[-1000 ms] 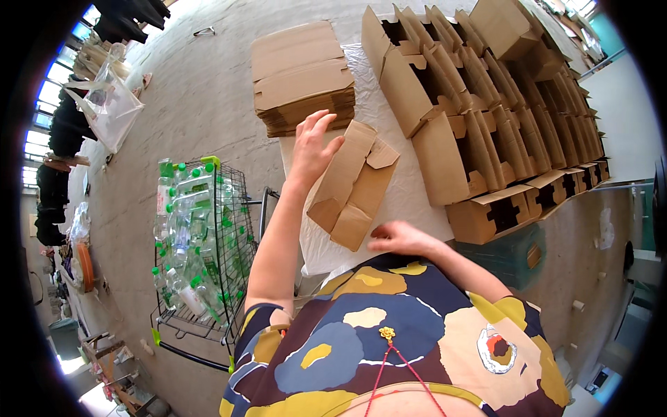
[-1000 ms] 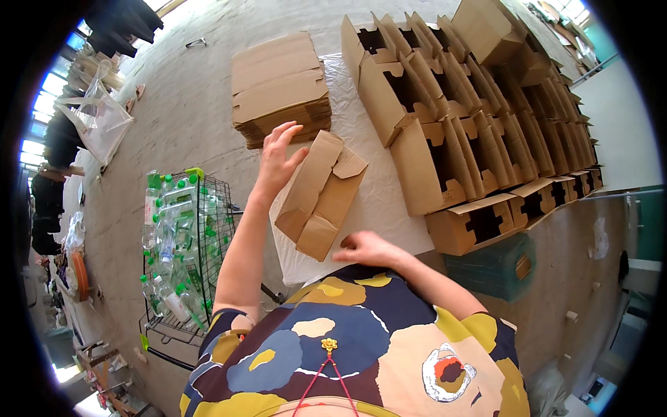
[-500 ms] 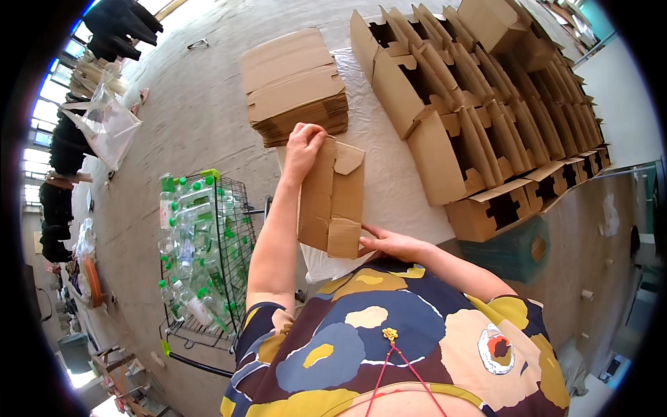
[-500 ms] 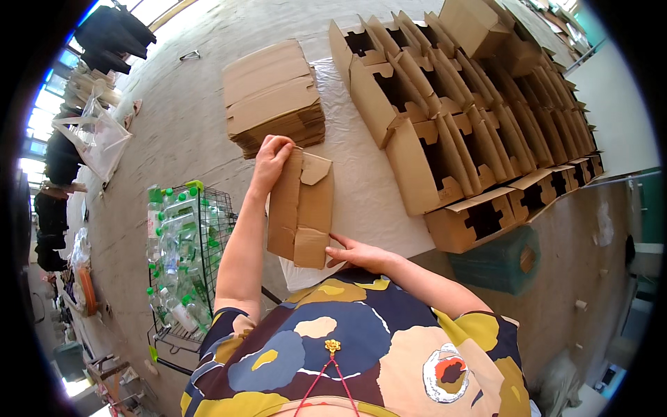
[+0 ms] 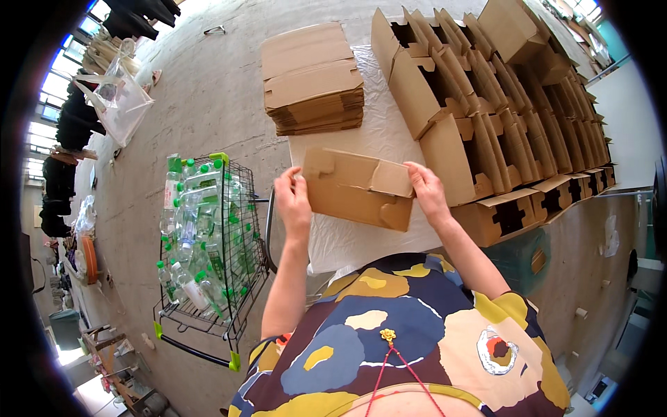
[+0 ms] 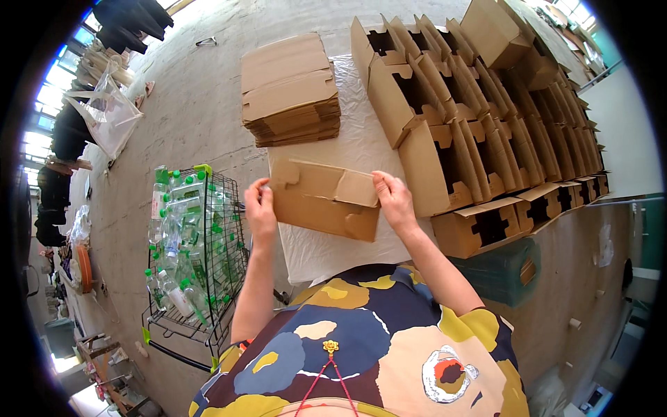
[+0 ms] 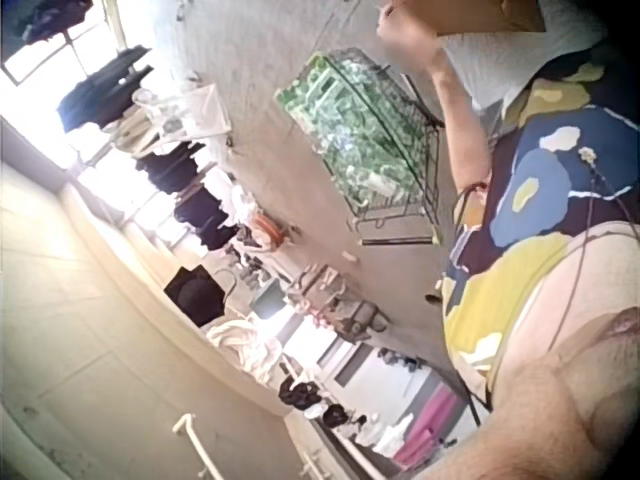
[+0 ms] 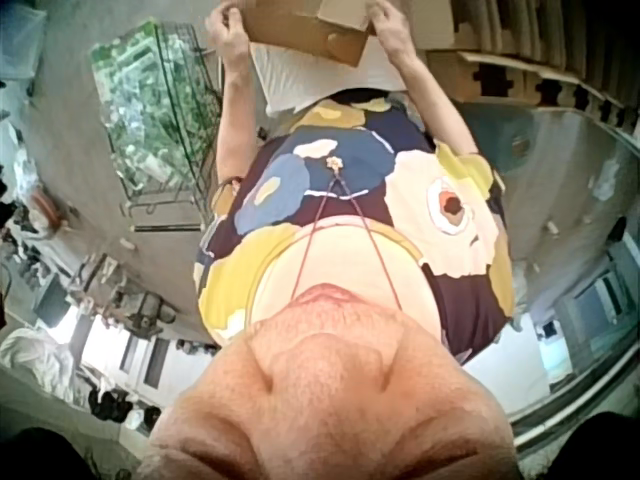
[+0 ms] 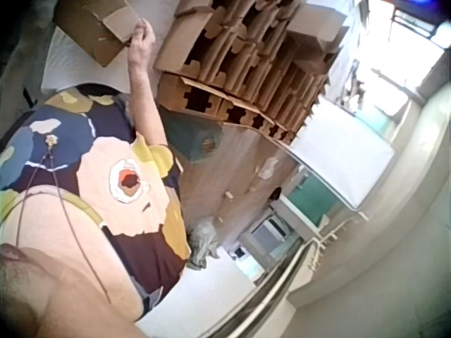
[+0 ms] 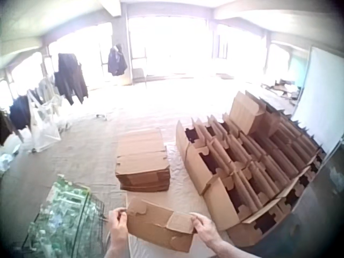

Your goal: The person takes flat cardboard sheets from a stack and folds them into three-dimensional boxes by hand, placing each completed box into a larger grid arrangement on a table.

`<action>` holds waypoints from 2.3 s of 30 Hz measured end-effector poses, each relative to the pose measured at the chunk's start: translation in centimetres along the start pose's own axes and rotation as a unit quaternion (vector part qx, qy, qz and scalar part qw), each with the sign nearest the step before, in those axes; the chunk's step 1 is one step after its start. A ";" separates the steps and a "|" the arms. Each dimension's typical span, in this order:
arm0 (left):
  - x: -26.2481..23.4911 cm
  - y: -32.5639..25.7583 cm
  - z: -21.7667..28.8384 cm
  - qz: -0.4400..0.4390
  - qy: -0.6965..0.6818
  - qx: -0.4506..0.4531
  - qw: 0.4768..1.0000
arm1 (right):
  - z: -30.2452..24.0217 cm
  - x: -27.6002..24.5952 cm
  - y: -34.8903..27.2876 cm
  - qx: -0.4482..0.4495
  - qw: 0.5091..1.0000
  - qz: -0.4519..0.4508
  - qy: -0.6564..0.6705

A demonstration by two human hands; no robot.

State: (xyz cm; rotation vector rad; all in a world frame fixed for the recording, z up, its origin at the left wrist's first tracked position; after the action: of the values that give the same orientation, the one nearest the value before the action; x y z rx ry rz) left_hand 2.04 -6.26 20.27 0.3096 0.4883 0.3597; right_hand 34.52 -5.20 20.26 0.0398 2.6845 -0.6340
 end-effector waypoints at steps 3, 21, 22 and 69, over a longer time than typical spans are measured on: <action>0.9 -3.6 0.3 -0.028 0.016 -0.023 0.999 | 1.3 0.4 2.3 -0.067 0.986 0.093 -0.124; 4.1 -1.5 -0.6 -0.158 -0.196 -0.018 0.968 | -2.4 3.7 0.1 -0.149 0.881 0.123 -0.431; 4.2 -1.4 -0.6 -0.156 -0.199 -0.014 0.967 | -2.3 3.7 0.0 -0.151 0.882 0.122 -0.430; 2.1 -1.7 -6.0 -0.173 -0.230 -0.308 0.907 | 3.7 -0.5 2.9 0.174 0.970 -0.066 0.155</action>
State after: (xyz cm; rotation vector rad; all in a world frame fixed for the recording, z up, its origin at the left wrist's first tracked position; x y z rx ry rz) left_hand 1.19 -5.72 13.74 -0.3080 -0.0564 0.0715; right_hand 36.61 -4.19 16.09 0.0576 2.8500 -1.2278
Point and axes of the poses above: each hand's wrist, its own y-axis towards the middle knuckle, its own x-axis out of the palm, z = x × y, the point moved 5 cm from there along y, towards the middle knuckle, and after that the axes turned 15 degrees about x, right-handed, at the moved point
